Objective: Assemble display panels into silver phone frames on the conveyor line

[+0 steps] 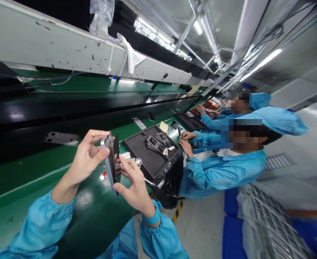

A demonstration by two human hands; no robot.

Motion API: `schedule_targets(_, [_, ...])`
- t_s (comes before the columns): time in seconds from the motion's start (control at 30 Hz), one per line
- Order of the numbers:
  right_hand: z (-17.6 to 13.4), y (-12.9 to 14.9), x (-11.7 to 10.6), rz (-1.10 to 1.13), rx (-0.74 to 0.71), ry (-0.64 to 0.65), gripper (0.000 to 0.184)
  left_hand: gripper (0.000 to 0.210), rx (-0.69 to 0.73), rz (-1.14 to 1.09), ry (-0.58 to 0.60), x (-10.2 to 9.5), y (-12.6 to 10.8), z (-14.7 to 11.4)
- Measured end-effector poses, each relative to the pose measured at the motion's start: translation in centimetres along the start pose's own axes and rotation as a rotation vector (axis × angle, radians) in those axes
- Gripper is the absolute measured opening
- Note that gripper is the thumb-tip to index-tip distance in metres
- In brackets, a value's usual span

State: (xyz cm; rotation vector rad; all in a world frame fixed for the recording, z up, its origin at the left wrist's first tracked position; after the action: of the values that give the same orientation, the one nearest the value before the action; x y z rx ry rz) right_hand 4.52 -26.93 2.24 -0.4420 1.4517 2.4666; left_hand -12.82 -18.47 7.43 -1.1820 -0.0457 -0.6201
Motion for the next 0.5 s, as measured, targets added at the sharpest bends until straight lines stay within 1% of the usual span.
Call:
schedule_targets(0.1, [0.3,-0.4,0.3,0.008,-0.041,0.002,0.085,0.039,0.011,-0.005,0.024,-0.2,0.4,0.1])
schedule_targets(0.2, [1.0,-0.7,0.5,0.009,-0.117,0.004,0.08,0.038,0.038,-0.009,0.063,-0.5,0.6,0.1])
schedule_targets(0.3, [1.9,-1.2,0.9,0.0,-0.188,-0.013,0.075,0.04,0.055,0.01,0.066,-0.5,0.9,0.0])
schedule_targets(0.4, [2.3,-1.9,1.7,-0.019,-0.212,-0.022,0.069,0.046,0.043,-0.02,0.019,0.0,1.3,-0.1])
schedule_targets(0.5, [2.1,-2.1,2.5,-0.126,-0.154,0.026,0.066,0.053,-0.051,-0.173,-0.086,0.8,2.0,-0.1])
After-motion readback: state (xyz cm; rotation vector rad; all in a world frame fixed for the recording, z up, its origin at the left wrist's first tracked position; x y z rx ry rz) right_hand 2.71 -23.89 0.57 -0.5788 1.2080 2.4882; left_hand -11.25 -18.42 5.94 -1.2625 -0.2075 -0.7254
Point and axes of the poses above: each hand's wrist, its own z-axis towards the middle knuckle, its own x-axis out of the palm, y = z × x, the point moved 3 cm from there along z, towards the middle knuckle, and after that the axes turned 4 degrees about -x, right-handed, at the moved point
